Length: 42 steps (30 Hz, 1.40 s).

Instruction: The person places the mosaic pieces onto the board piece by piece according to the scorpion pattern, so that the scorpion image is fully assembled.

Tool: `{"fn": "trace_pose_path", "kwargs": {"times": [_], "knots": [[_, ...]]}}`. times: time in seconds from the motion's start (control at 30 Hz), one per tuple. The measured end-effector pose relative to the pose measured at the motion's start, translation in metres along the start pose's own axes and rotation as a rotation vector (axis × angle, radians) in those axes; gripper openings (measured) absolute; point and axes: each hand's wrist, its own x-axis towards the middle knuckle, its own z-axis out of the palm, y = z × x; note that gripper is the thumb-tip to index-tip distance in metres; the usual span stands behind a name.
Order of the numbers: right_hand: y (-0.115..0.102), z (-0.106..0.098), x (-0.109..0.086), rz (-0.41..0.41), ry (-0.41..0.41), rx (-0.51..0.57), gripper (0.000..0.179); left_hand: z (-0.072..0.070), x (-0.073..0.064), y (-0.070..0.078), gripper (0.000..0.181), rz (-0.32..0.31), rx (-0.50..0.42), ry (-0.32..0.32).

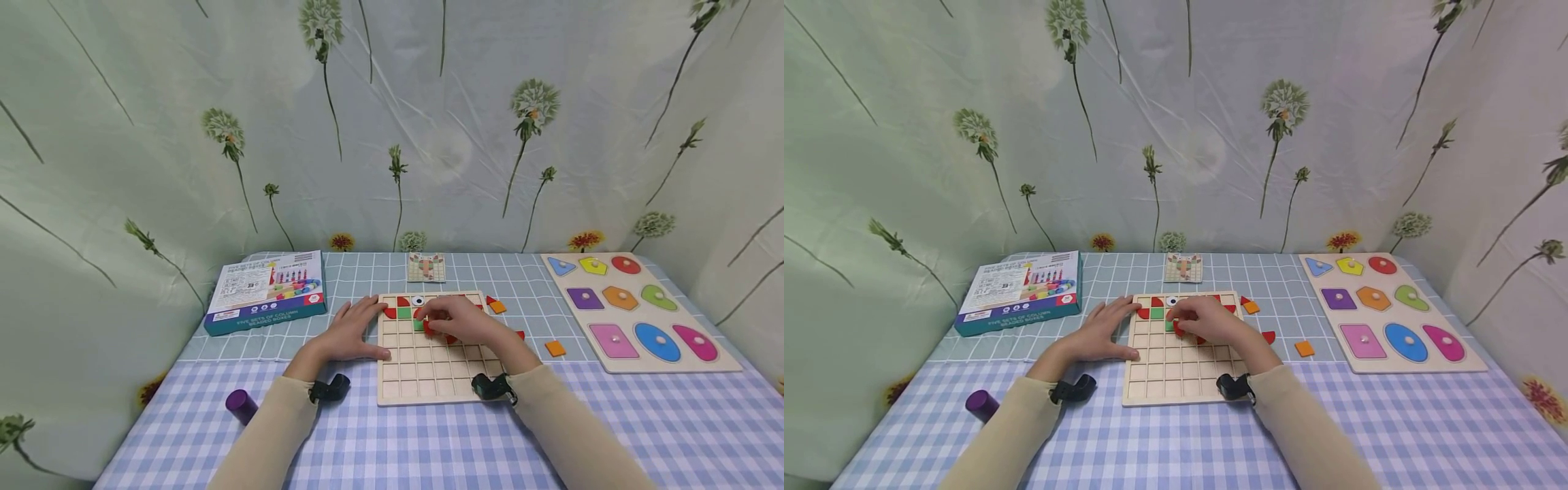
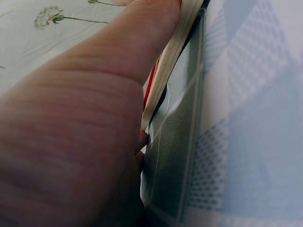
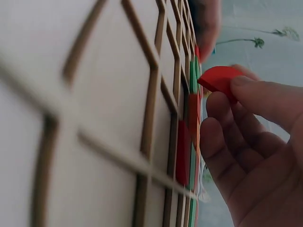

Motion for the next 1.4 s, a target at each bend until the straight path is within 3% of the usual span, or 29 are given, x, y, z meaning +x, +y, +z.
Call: {"fn": "trace_pose_path", "kwargs": {"times": [0.43, 0.77, 1.4], "knots": [[-0.009, 0.010, 0.003, -0.014, -0.024, -0.059, 0.011, 0.000, 0.001, -0.002, 0.103, 0.004, -0.005, 0.000], [-0.006, 0.017, 0.004, -0.088, -0.016, -0.176, 0.014, 0.001, 0.001, -0.001, 0.104, -0.006, 0.003, -0.009], [-0.009, 0.017, 0.000, 0.017, 0.017, -0.174, 0.010, 0.000, 0.001, 0.000, 0.104, 0.004, -0.012, 0.000]]}}
